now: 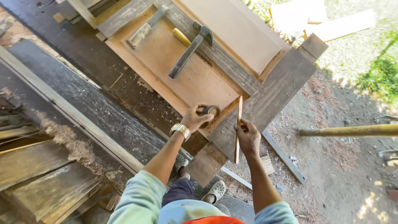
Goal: The person is applying a liquid finish or stain to the edges and surfaces of wooden door panels using a stick and handling various cans of supplies in a workshop environment.
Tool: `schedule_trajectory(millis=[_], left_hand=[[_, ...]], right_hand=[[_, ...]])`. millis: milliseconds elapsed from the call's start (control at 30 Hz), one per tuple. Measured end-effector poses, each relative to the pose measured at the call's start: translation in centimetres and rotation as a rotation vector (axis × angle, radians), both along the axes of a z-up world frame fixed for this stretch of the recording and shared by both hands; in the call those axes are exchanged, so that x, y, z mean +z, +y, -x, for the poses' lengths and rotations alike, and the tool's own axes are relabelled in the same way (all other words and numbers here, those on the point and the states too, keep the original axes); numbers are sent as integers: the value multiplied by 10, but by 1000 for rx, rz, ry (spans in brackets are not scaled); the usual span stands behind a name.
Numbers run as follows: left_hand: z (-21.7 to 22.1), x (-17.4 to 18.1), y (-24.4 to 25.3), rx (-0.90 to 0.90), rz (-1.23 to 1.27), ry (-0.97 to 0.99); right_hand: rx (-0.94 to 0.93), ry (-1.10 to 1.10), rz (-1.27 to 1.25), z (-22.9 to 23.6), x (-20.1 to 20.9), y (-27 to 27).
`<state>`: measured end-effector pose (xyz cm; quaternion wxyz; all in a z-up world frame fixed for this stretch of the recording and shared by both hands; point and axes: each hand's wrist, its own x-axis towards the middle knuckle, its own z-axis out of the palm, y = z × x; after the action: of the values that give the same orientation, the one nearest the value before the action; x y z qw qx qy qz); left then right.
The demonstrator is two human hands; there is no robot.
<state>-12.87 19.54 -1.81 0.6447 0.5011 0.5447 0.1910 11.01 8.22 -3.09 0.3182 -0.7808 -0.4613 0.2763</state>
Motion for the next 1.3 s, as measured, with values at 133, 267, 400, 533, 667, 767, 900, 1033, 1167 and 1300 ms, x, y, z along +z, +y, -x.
schedule_trajectory(millis=[133,267,400,533,667,767,900,1033,1167,1300], left_hand=[[-8,-13,34,-41,-114,108],[19,10,10,-10,-37,-160],[67,7,-48,144,347,-450],[130,-22,-108,325,500,-542],[175,-29,-152,608,517,-525],[197,-20,-171,827,532,-503],[218,-25,-171,943,561,-529],[247,-28,-140,844,568,-546],[294,-24,-95,683,516,-507],[362,4,-47,616,441,-390]], right_hand=[[-90,39,62,32,20,45],[-89,118,24,63,-8,36],[-72,47,109,86,-18,15],[-66,245,-15,78,-22,19],[-20,254,78,60,-36,33],[-13,272,85,61,-35,29],[-43,276,91,63,-39,33],[-72,169,38,101,-50,44],[-56,401,19,207,-25,71],[160,479,169,329,-3,110]])
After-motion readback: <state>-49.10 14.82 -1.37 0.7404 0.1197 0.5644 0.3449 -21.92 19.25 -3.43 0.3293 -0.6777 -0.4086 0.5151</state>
